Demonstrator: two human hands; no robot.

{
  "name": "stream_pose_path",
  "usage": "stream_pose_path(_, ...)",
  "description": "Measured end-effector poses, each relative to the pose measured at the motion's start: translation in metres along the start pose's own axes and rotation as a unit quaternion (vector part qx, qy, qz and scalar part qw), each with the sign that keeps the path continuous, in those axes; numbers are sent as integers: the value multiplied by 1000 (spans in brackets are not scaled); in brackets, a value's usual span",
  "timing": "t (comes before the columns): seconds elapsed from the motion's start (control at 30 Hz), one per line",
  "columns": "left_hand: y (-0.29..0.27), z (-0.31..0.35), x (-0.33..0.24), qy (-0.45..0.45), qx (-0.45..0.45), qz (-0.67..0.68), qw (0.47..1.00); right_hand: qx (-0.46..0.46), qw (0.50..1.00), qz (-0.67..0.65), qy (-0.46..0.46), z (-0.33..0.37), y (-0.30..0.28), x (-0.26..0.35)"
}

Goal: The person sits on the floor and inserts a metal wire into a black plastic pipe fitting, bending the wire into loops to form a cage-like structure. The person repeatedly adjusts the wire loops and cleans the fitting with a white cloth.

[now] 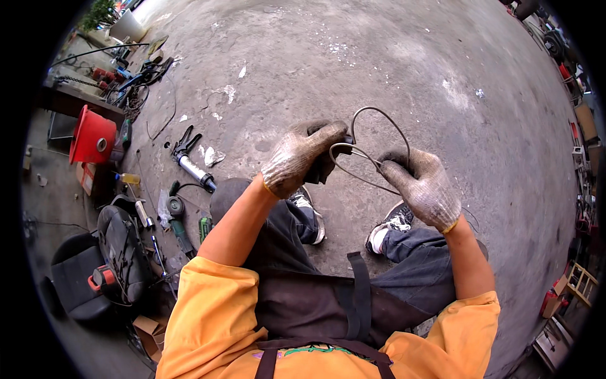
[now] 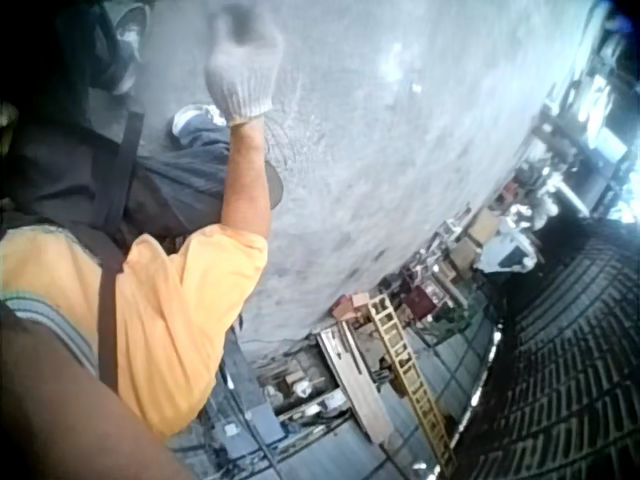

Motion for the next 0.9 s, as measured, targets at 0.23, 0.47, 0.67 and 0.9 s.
stream_pose_path(0.23, -4, -5, 5, 32, -52, 101, 993, -38, 997, -69, 1, -6, 12, -1)
stream_pose_path(0.47, -3, -10, 11, 30, -55, 185, 981, -103, 992, -67, -40, -5, 16, 6)
stream_pose_path(0.67, 1, -11, 14, 43, -105, 234, 966, -173, 982, -30, -71, -3, 20, 3)
stream_pose_path(0.9, -3, -14, 10, 12, -73, 177, 981, -58, 994, -91, -21, -15, 16, 7)
Point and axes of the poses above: each hand's wrist, its own z-axis away from the middle knuckle, its own y-axis out of the palm, x = y × z, the point moved 7 cm from there along -z, towards the middle knuckle
